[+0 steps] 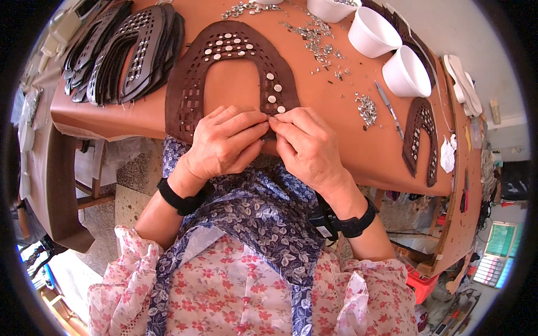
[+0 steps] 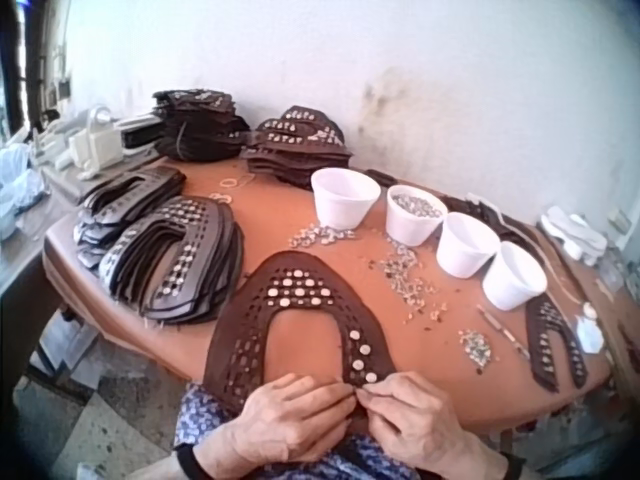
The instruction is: Attaching decorative or functional rivets to a leather shoe upper component using a small handheld tool.
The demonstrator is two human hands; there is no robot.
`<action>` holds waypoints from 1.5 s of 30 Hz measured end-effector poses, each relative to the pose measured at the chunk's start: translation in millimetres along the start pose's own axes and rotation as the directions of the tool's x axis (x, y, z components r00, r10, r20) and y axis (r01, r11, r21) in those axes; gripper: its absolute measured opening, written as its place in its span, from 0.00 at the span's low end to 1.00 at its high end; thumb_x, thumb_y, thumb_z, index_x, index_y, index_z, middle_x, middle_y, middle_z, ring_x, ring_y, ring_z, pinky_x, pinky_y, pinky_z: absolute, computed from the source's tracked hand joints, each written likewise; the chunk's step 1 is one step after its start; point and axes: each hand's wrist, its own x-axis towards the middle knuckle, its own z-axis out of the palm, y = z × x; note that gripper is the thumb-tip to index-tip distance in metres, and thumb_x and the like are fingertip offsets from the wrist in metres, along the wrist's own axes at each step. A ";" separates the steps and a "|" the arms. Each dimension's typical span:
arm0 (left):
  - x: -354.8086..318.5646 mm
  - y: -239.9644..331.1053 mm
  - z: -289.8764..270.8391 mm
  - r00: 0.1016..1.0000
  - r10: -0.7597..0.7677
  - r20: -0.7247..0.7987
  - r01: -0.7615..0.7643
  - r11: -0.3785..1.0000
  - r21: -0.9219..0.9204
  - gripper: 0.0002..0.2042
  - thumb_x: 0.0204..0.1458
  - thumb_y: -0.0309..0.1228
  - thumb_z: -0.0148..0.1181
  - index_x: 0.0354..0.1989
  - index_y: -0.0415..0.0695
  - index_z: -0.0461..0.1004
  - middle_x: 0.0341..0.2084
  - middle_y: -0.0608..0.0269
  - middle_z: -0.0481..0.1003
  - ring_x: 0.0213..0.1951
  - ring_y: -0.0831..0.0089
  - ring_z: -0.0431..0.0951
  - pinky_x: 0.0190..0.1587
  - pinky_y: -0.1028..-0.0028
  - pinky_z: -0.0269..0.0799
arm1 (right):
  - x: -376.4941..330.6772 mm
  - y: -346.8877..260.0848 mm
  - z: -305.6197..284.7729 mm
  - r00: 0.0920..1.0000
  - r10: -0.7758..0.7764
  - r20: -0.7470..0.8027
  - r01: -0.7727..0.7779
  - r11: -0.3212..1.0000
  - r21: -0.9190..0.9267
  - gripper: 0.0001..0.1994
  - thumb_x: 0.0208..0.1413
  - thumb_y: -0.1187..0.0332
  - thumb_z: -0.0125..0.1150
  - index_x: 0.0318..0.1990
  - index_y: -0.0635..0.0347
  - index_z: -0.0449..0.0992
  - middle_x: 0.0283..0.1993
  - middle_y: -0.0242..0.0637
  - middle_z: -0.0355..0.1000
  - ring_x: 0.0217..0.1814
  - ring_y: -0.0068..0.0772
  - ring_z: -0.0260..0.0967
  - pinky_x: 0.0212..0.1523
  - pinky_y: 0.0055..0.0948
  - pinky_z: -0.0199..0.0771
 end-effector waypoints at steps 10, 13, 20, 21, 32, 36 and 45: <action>0.1 -0.2 1.1 1.000 -0.004 -0.012 0.003 1.000 -0.016 0.14 0.42 0.26 0.70 0.41 0.43 0.84 0.43 0.62 0.81 0.35 0.65 0.81 0.37 0.67 0.76 | -7.2 0.9 3.1 0.992 0.117 -0.041 -0.112 0.989 0.100 0.13 0.52 0.86 0.65 0.45 0.65 0.83 0.45 0.40 0.79 0.47 0.40 0.77 0.47 0.32 0.79; 0.8 -1.0 1.7 1.000 -0.001 -0.010 0.001 1.000 -0.015 0.14 0.42 0.26 0.70 0.41 0.43 0.84 0.43 0.62 0.81 0.35 0.65 0.81 0.37 0.67 0.76 | -9.1 1.2 4.0 0.990 0.128 -0.067 -0.121 0.989 0.089 0.13 0.52 0.83 0.66 0.45 0.61 0.83 0.45 0.38 0.79 0.46 0.42 0.77 0.47 0.36 0.79; 1.3 1.4 1.5 1.000 -0.007 -0.013 0.007 1.000 0.009 0.12 0.43 0.29 0.68 0.39 0.43 0.81 0.41 0.65 0.79 0.39 0.67 0.79 0.41 0.68 0.75 | -10.1 -0.2 7.0 0.998 0.007 -0.067 -0.009 0.999 -0.031 0.13 0.50 0.82 0.65 0.45 0.65 0.83 0.45 0.39 0.77 0.47 0.43 0.76 0.47 0.38 0.79; 1.3 1.4 1.4 1.000 -0.010 -0.006 0.010 1.000 0.007 0.12 0.43 0.29 0.68 0.38 0.43 0.81 0.41 0.65 0.79 0.39 0.67 0.79 0.41 0.68 0.75 | -10.2 -1.3 7.2 0.998 0.009 -0.064 -0.011 0.999 -0.032 0.13 0.50 0.82 0.65 0.45 0.66 0.82 0.45 0.39 0.77 0.47 0.43 0.76 0.47 0.38 0.79; -0.3 1.5 4.0 0.999 -0.002 -0.032 0.002 1.000 0.021 0.11 0.43 0.29 0.68 0.36 0.43 0.81 0.40 0.65 0.79 0.37 0.67 0.79 0.40 0.68 0.75 | -9.3 -3.5 0.4 0.999 -0.040 0.032 0.044 0.989 -0.144 0.15 0.49 0.76 0.67 0.47 0.66 0.82 0.46 0.38 0.76 0.48 0.42 0.74 0.48 0.38 0.73; 4.4 1.7 -0.8 1.000 -0.008 -0.013 0.007 0.999 -0.047 0.13 0.43 0.25 0.70 0.39 0.42 0.82 0.41 0.60 0.81 0.36 0.62 0.82 0.38 0.65 0.78 | -13.8 -8.4 -2.2 0.998 -0.065 0.012 0.066 0.985 -0.159 0.18 0.47 0.73 0.69 0.48 0.67 0.81 0.49 0.39 0.76 0.51 0.43 0.73 0.50 0.40 0.73; 15.4 31.1 -14.0 0.992 -0.057 0.110 0.064 0.996 -0.060 0.10 0.47 0.28 0.71 0.37 0.44 0.81 0.38 0.60 0.80 0.37 0.60 0.82 0.41 0.63 0.78 | -26.3 -8.2 -24.1 1.000 -0.008 -0.003 0.008 0.974 -0.226 0.14 0.48 0.79 0.67 0.45 0.65 0.82 0.44 0.37 0.77 0.46 0.43 0.76 0.48 0.39 0.76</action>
